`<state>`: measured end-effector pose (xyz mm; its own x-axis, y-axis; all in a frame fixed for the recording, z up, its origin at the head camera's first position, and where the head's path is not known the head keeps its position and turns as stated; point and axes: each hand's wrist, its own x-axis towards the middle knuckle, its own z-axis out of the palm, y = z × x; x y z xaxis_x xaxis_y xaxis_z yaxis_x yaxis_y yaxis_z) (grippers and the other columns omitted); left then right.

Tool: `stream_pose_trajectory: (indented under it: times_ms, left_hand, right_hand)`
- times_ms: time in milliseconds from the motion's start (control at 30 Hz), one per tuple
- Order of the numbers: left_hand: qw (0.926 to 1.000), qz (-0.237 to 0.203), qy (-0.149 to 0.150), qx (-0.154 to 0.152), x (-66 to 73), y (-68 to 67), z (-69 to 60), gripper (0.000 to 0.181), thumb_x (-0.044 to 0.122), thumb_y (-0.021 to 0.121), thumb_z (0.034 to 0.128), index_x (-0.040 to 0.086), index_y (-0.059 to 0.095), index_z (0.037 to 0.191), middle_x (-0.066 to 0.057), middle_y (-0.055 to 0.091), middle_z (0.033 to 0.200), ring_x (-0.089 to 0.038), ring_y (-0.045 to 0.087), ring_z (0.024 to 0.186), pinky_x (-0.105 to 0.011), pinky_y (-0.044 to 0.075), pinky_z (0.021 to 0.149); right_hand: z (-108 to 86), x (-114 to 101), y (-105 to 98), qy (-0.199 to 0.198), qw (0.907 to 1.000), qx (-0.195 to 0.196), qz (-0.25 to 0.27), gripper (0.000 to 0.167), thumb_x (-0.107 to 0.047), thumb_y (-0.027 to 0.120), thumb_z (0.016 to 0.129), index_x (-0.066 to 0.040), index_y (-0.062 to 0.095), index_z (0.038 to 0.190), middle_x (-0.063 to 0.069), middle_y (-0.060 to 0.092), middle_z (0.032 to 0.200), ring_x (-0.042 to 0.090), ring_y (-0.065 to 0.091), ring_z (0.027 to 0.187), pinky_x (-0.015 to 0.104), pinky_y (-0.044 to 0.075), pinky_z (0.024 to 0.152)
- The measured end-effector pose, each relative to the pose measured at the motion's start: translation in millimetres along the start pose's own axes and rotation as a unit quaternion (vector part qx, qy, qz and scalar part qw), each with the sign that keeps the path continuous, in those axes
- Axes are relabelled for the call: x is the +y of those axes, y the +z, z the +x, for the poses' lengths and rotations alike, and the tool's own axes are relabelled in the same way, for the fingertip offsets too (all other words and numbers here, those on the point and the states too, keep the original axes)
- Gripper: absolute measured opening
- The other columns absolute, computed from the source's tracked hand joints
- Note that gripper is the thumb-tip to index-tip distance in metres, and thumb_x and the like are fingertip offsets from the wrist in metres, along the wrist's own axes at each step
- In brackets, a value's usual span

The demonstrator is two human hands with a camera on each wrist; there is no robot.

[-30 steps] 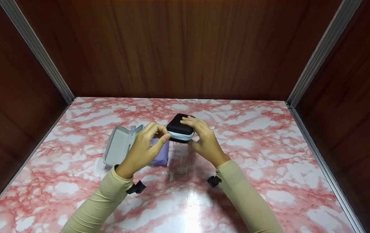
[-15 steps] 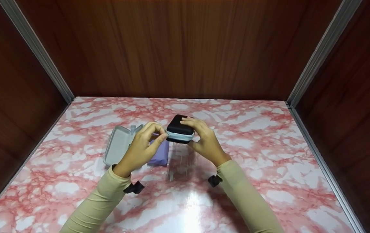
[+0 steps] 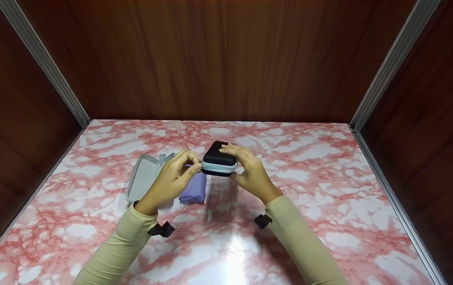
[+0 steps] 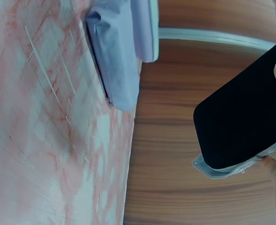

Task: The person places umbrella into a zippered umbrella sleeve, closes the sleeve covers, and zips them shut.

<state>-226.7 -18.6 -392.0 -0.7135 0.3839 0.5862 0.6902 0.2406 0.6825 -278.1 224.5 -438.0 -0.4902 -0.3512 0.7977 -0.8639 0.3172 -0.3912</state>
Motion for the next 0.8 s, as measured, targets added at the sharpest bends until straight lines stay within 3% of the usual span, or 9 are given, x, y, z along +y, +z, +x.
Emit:
stream_pose_trajectory:
  times_ms: [367, 600, 667, 800]
  left_hand:
    - [0.9956, -0.081, -0.042, -0.019, -5.9, -2.1, 2.7, 0.014, 0.015, 0.054, 0.1041, 0.002, 0.058, 0.099, -0.004, 0.060, 0.092, -0.013, 0.058, 0.086, -0.029, 0.051, 0.077]
    - [0.9820, -0.170, -0.075, -0.031, -10.6, -1.7, 4.7, 0.015, 0.012, 0.052, 0.1046, -0.002, 0.055, 0.100, -0.005, 0.059, 0.090, -0.015, 0.058, 0.087, -0.030, 0.049, 0.083]
    - [0.9804, -0.177, -0.080, -0.031, -10.8, -1.3, 4.5, 0.015, 0.012, 0.053, 0.1045, -0.002, 0.055, 0.100, -0.004, 0.059, 0.090, -0.015, 0.059, 0.087, -0.030, 0.050, 0.084]
    - [0.9855, -0.147, -0.082, -0.025, -9.7, -1.0, 3.9, 0.016, 0.016, 0.056, 0.1037, 0.001, 0.058, 0.100, -0.004, 0.059, 0.095, -0.015, 0.060, 0.089, -0.033, 0.053, 0.085]
  right_hand:
    - [0.0, -3.8, -1.0, 0.002, 0.9999, 0.003, -0.010, 0.060, 0.007, 0.087, 0.070, -0.005, 0.065, 0.124, 0.012, 0.065, 0.127, 0.030, 0.059, 0.121, 0.032, 0.043, 0.105]
    - [-0.7, -2.7, -1.8, 0.007, 1.0000, 0.006, 0.004, 0.062, 0.010, 0.087, 0.068, -0.003, 0.064, 0.124, 0.013, 0.065, 0.127, 0.028, 0.059, 0.122, 0.033, 0.043, 0.105]
    - [-1.1, -1.7, -1.7, 0.009, 0.9999, 0.006, 0.004, 0.062, 0.011, 0.087, 0.067, -0.003, 0.064, 0.123, 0.013, 0.065, 0.127, 0.029, 0.059, 0.122, 0.033, 0.043, 0.105]
    - [-2.8, -1.8, -1.5, 0.018, 0.9996, 0.013, -0.014, 0.063, 0.014, 0.088, 0.063, -0.002, 0.065, 0.120, 0.016, 0.063, 0.125, 0.028, 0.058, 0.119, 0.029, 0.043, 0.103]
